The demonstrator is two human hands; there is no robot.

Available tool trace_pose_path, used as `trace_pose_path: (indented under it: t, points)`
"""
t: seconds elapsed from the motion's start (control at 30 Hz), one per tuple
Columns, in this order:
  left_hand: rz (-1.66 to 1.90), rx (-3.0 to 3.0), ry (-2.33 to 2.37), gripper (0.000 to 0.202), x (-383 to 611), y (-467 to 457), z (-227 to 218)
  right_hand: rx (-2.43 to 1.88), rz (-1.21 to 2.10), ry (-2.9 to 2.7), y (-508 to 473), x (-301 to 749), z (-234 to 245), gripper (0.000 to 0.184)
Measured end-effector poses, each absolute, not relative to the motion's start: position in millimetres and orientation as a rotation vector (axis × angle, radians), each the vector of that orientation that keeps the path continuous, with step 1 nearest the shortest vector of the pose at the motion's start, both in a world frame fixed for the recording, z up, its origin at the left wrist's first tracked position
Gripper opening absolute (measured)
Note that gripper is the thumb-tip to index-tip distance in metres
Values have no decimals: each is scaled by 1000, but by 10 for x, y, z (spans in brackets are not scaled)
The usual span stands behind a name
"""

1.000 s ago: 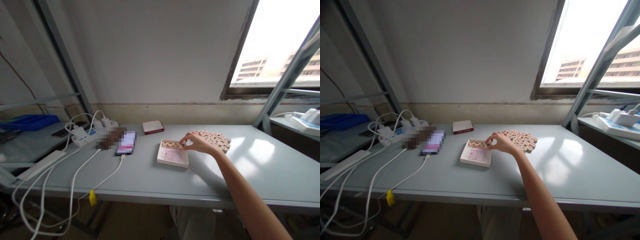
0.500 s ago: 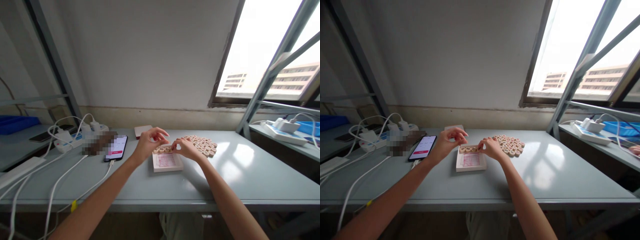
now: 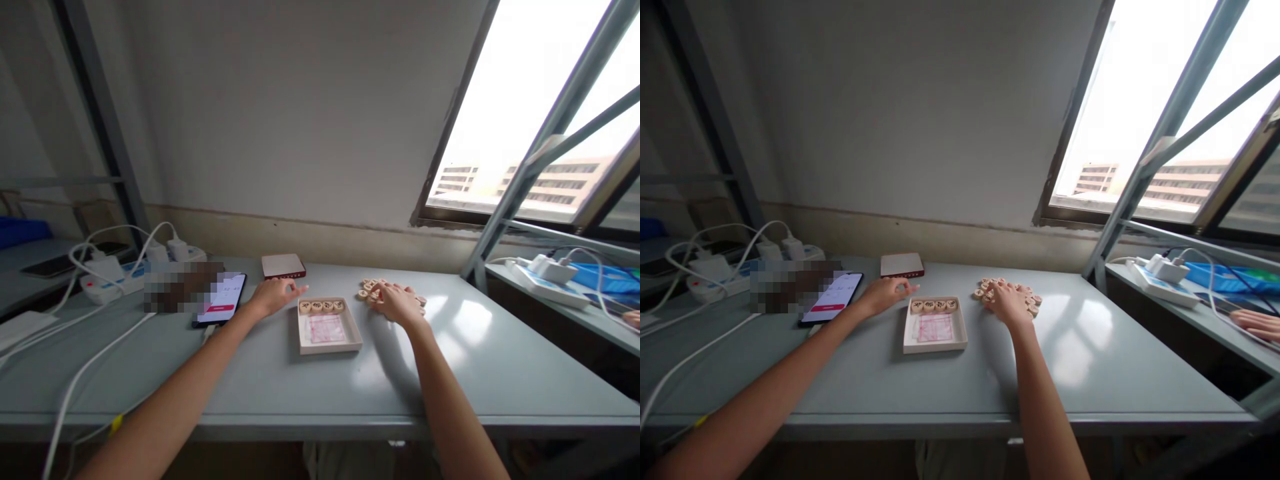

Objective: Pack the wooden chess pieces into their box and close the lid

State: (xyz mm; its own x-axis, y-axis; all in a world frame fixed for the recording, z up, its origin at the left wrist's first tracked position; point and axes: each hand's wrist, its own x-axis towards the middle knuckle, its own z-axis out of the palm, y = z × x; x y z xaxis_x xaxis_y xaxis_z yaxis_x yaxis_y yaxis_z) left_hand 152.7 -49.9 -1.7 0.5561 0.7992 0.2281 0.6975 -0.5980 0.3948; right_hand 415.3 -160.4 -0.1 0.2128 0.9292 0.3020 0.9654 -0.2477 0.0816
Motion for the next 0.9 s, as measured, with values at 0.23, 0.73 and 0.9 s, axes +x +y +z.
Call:
trace_pose_path:
  t: [0.23,0.73,0.9]
  points:
    - [436,2458,986,48,1572,-475,-185,-2294,-485,-1837,-1601,4127,10,17]
    - [495,2533,947,45,1665,-548,-162,-1623,-28,-2174,-1366,3308,-37,14]
    - [371,2617,1050,54,1643,-596,-127,-1947,-457,-1918,-1456,3733,26,14]
